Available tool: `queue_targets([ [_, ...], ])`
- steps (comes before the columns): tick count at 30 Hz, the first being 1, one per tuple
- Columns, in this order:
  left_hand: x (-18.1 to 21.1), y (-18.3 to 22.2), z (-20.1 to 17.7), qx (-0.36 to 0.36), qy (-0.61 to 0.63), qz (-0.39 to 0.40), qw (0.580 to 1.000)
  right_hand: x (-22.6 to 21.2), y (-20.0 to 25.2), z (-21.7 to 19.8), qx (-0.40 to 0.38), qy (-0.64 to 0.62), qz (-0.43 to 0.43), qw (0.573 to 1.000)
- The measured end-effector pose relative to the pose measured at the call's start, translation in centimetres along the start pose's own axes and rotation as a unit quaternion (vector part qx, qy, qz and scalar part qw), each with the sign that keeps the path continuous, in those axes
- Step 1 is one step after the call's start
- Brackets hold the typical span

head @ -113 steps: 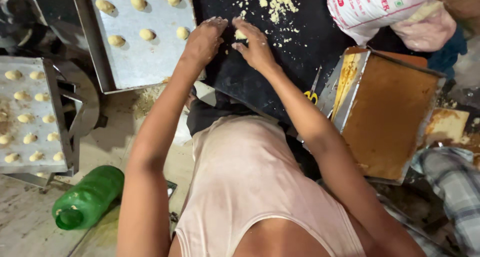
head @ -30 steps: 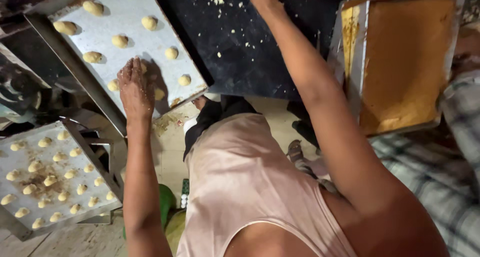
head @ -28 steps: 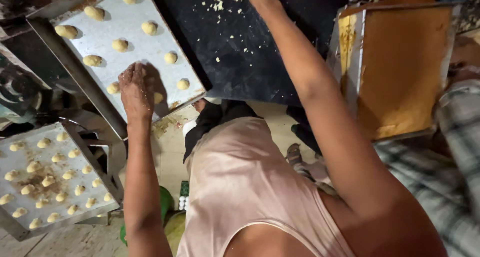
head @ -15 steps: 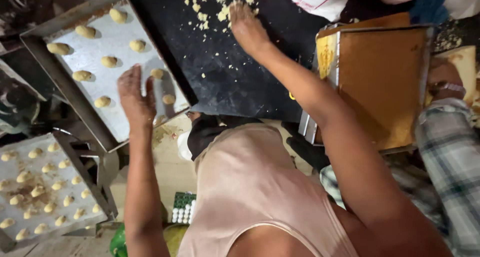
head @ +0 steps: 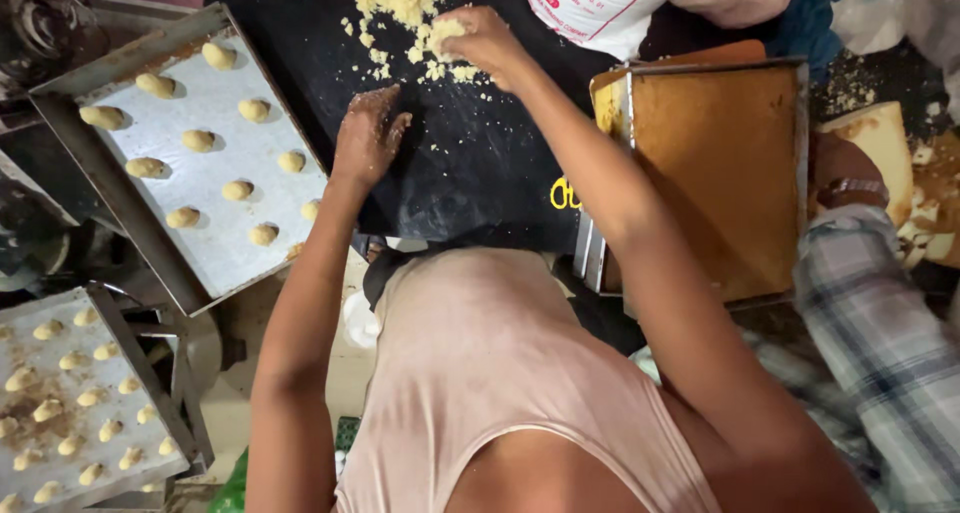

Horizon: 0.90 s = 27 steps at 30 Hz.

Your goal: The person shapes dough into small balls by hand and places them onto metal baking trays.

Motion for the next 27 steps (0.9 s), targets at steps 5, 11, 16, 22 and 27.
queue_targets([
  [5, -1.0, -2.7, 3.0, 0.031, 0.145, -0.158, 0.976, -0.9, 1.4, 2.2, -0.031, -0.142, 0.003, 0.989],
  [11, -0.9, -3.8, 6.3, 0.089, 0.021, -0.031, 0.995, -0.6, 0.0, -0.7, 0.042, -0.023, 0.006, 0.999],
  [16, 2.5, -3.2, 11.9, -0.134, -0.137, 0.085, 0.978, 0.1, -0.9, -4.3, -0.032, -0.132, 0.081, 0.987],
  [22, 3.3, -7.1, 15.6, -0.304, -0.255, 0.144, 0.906, -0.2, -1.7, -5.6, 0.04, -0.134, 0.007, 0.99],
  [27, -3.0, -12.2, 10.7, -0.266, -0.303, 0.097, 0.91, -1.8, 0.2, -5.9, 0.05, -0.106, -0.05, 0.992],
])
Point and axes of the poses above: each hand's wrist, its own y-axis away from the middle knuckle, its own z-axis out of the palm, x = y × z, the point moved 2 cm from there along -y, towards the middle knuckle, and after that the axes turned 5 degrees about x, right-handed, at the moved point
